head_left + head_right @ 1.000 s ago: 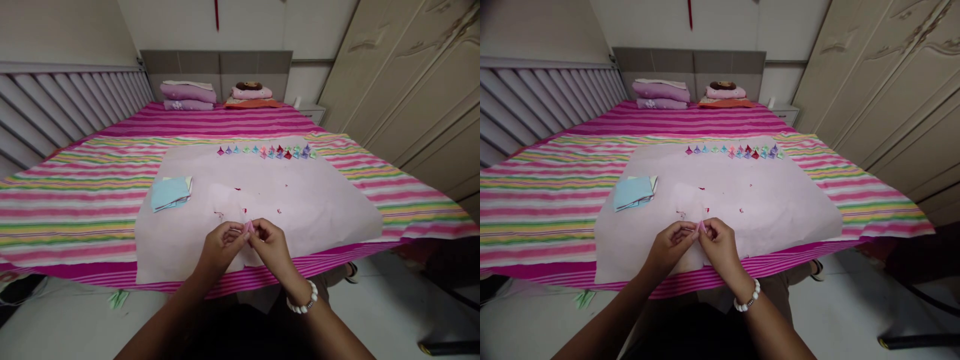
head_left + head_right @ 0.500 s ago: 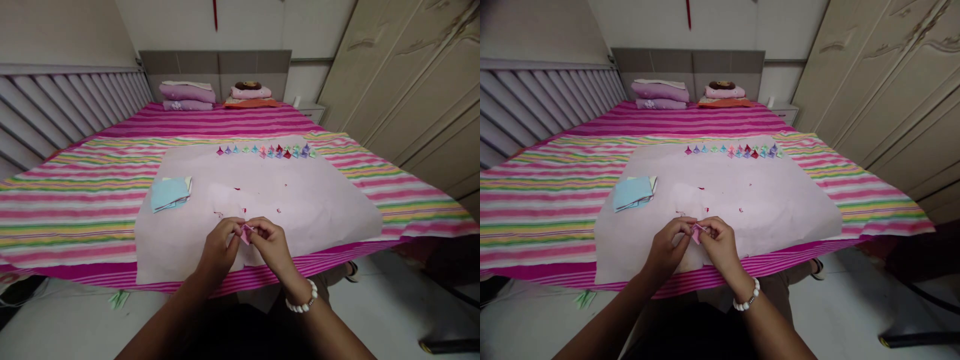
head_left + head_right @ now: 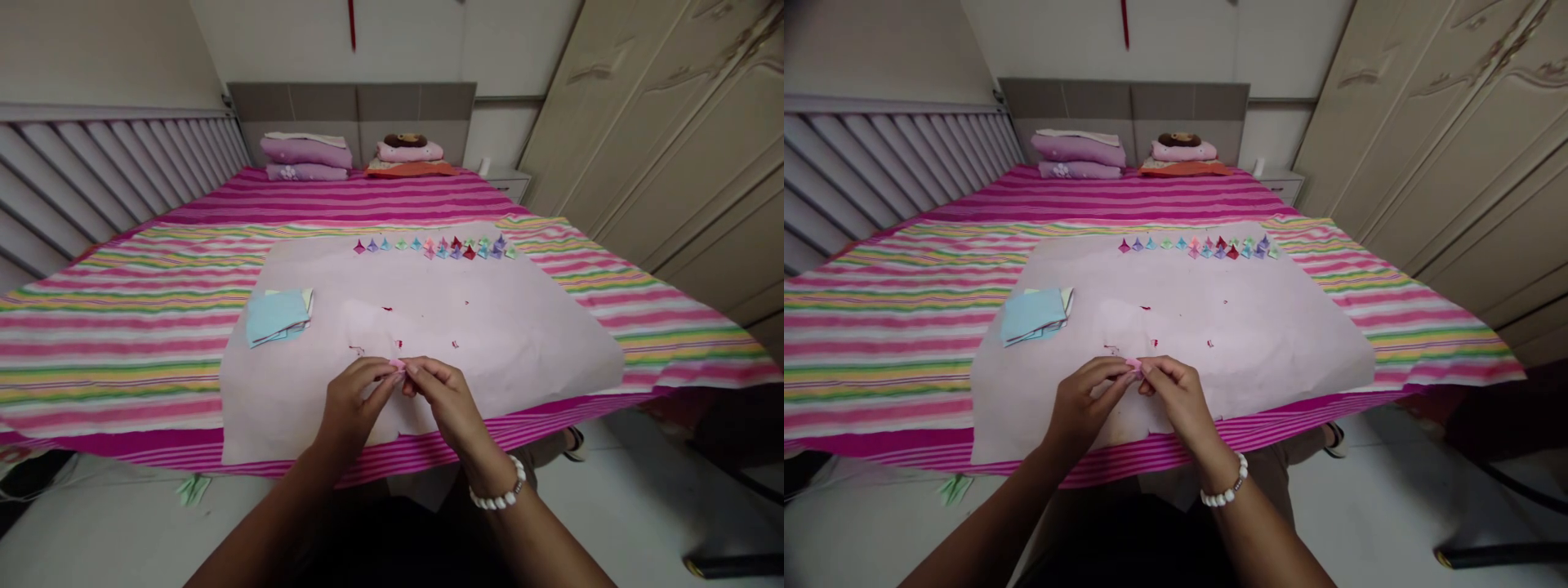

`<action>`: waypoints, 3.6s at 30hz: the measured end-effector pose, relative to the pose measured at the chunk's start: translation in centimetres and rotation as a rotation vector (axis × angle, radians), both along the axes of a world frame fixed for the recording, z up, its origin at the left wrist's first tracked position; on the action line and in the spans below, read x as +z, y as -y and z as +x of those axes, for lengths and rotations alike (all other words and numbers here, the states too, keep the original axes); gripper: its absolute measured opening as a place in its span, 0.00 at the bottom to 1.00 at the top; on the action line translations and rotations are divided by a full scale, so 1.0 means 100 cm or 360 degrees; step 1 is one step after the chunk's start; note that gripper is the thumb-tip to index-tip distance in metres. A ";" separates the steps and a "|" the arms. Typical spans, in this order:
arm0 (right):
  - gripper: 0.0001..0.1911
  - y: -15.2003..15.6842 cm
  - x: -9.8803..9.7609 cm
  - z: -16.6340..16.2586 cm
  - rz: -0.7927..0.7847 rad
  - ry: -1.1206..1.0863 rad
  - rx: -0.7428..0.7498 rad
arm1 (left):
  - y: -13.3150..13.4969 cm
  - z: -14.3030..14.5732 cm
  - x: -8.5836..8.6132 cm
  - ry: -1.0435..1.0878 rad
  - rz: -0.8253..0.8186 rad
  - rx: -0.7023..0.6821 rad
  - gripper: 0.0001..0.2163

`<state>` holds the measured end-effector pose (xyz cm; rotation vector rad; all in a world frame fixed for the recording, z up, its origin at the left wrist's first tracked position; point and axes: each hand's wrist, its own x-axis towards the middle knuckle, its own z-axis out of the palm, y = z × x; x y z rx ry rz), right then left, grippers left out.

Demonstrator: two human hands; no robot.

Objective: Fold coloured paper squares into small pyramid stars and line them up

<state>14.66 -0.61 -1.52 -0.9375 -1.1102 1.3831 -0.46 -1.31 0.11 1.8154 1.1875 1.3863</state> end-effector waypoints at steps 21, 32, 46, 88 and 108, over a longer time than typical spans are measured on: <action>0.15 0.005 -0.001 -0.004 -0.0036 0.0199 0.0169 | -0.008 0.001 0.008 0.0361 -0.0660 -0.0078 0.09; 0.16 0.007 -0.008 -0.012 0.0018 0.0178 0.0303 | -0.009 0.002 -0.001 0.0508 -0.0780 -0.0105 0.14; 0.18 0.012 -0.008 -0.015 -0.0044 0.0132 0.0239 | -0.008 -0.001 -0.001 0.0466 -0.0729 -0.0029 0.17; 0.03 0.007 0.005 -0.005 -0.0030 -0.0319 0.0081 | -0.004 -0.004 0.001 0.0878 -0.0865 -0.0418 0.03; 0.06 0.007 0.001 -0.003 0.0108 -0.0239 0.0093 | -0.002 0.000 0.005 0.0704 -0.0855 -0.0201 0.08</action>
